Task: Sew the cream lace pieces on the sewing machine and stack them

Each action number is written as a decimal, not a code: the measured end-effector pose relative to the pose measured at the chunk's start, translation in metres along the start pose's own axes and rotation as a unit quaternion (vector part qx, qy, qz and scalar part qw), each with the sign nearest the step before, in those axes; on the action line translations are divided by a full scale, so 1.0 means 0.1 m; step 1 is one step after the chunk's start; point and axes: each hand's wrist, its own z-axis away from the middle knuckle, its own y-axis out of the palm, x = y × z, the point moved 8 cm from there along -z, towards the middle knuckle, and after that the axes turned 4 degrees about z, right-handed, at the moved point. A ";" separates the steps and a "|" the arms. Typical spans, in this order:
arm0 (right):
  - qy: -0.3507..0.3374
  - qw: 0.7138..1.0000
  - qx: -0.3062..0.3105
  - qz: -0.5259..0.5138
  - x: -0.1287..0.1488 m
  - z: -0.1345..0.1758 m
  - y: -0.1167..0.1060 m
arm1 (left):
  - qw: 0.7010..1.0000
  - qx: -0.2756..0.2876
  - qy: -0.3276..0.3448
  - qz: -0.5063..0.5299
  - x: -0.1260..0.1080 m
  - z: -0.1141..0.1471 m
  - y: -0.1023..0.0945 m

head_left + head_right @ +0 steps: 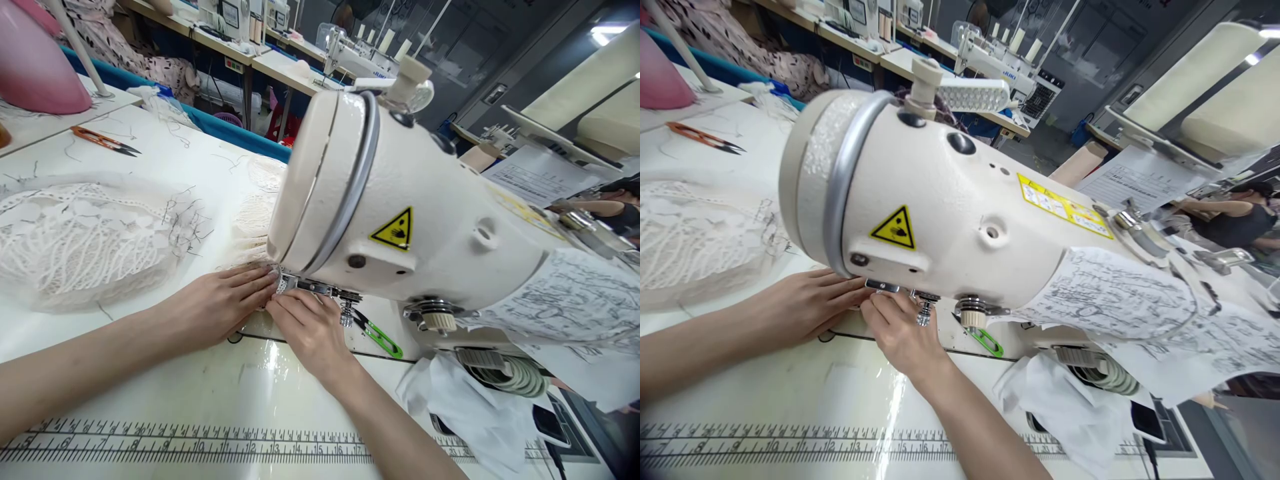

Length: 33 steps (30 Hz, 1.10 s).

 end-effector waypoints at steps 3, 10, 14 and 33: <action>0.002 1.000 0.004 0.009 0.00 0.01 0.01 | 1.000 0.003 -0.001 -0.003 0.00 0.00 0.01; 0.014 0.999 0.026 0.026 -0.01 0.00 0.03 | 0.999 -0.013 -0.026 0.015 0.00 -0.02 0.02; 0.013 0.999 0.039 0.023 -0.04 0.00 0.04 | 0.999 -0.023 -0.045 -0.001 -0.01 -0.05 -0.02; 0.064 0.995 0.073 -0.024 -0.26 0.07 0.13 | 0.996 -0.025 -0.030 -0.080 -0.10 -0.07 -0.05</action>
